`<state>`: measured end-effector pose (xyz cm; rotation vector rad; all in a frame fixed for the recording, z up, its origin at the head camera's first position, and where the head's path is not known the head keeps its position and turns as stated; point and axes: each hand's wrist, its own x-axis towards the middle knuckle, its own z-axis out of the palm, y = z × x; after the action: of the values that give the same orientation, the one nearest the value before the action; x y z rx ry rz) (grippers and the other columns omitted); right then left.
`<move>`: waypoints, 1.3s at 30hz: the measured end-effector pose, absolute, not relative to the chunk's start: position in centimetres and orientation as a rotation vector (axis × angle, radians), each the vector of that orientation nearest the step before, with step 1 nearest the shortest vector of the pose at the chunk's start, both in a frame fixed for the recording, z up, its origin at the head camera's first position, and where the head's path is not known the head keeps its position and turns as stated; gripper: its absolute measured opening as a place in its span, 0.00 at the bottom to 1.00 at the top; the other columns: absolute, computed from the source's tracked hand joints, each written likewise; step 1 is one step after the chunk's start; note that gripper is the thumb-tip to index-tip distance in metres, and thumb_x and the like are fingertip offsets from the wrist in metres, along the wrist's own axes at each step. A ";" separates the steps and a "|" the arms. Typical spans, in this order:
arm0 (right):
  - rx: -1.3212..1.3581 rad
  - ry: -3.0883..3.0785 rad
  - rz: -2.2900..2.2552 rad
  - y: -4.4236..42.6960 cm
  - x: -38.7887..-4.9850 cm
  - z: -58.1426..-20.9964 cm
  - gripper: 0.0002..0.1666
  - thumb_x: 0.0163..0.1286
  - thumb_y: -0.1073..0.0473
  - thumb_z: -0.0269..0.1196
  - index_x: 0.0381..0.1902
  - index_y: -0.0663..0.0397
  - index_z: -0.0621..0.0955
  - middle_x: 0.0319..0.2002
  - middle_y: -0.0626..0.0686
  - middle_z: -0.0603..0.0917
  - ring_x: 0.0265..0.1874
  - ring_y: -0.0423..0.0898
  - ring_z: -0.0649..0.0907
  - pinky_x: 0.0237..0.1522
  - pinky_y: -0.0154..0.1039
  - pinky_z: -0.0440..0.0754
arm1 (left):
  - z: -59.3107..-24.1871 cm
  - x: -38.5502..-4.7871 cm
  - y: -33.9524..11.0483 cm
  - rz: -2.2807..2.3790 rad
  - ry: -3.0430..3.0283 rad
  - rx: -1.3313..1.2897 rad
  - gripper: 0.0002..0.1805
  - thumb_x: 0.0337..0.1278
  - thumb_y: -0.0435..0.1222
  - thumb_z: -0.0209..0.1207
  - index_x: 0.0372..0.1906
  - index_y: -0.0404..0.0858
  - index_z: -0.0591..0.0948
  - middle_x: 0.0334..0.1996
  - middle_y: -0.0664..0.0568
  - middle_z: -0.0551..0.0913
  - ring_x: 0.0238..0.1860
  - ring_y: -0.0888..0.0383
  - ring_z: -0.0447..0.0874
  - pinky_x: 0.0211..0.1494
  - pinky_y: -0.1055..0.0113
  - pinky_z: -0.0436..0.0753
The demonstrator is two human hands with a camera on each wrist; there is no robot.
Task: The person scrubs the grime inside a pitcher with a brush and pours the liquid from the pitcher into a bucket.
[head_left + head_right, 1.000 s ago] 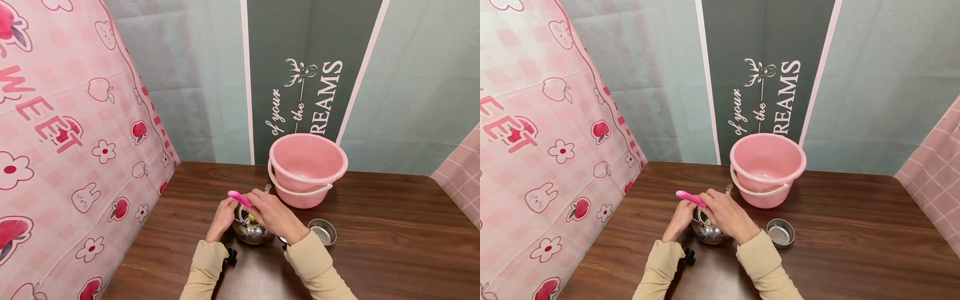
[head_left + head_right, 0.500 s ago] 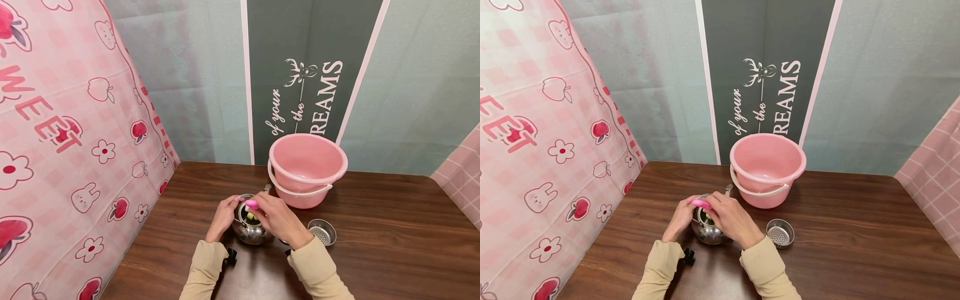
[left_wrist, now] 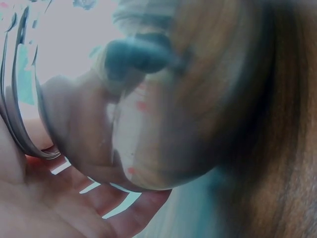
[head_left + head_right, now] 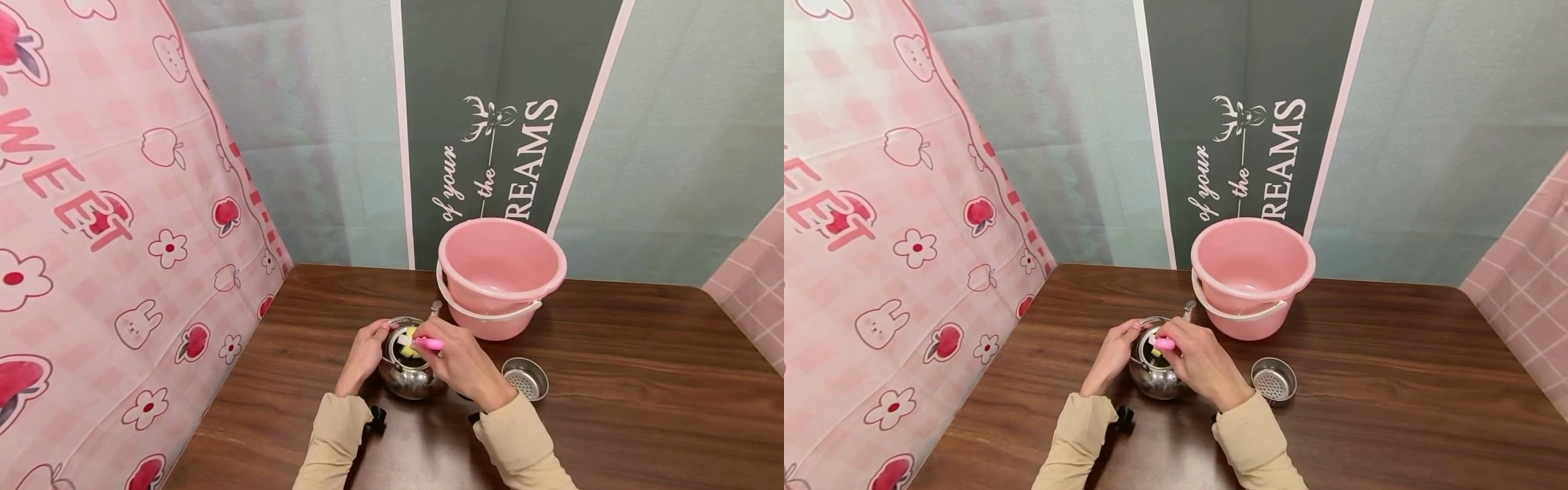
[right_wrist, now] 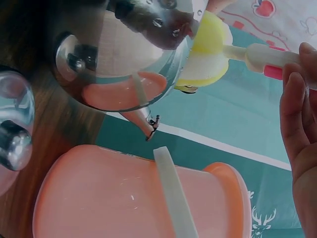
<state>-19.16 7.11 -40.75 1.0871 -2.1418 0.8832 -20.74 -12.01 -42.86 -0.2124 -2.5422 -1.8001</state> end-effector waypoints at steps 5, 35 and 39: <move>1.073 -2.139 0.937 7.4 -19.2 -41.0 0.08 0.59 0.65 0.68 0.35 0.50 0.81 0.31 0.42 0.81 0.30 0.34 0.79 0.35 0.26 0.76 | -42.9 -20.8 -12.1 -1.796 -2.544 -0.233 0.18 0.72 0.31 0.42 0.48 0.25 0.81 0.48 0.35 0.84 0.59 0.42 0.76 0.64 0.53 0.72; 0.787 -2.028 1.334 7.7 -19.9 -42.6 0.10 0.53 0.70 0.71 0.32 0.54 0.86 0.34 0.52 0.88 0.35 0.42 0.86 0.42 0.24 0.78 | -44.7 -21.7 -12.2 -1.749 -2.546 -0.264 0.18 0.73 0.32 0.41 0.48 0.28 0.81 0.49 0.37 0.84 0.60 0.43 0.76 0.65 0.50 0.71; 0.730 -2.031 1.342 7.2 -18.8 -41.1 0.11 0.50 0.76 0.70 0.32 0.62 0.85 0.31 0.57 0.88 0.29 0.42 0.84 0.37 0.23 0.77 | -46.9 -22.8 -12.3 -1.728 -2.528 -0.258 0.18 0.74 0.35 0.41 0.48 0.33 0.82 0.48 0.42 0.85 0.58 0.46 0.78 0.64 0.53 0.72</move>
<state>-18.83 7.25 -41.06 0.7300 -2.0312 1.3422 -22.78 -12.31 -46.94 -0.2579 -2.5278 -1.7282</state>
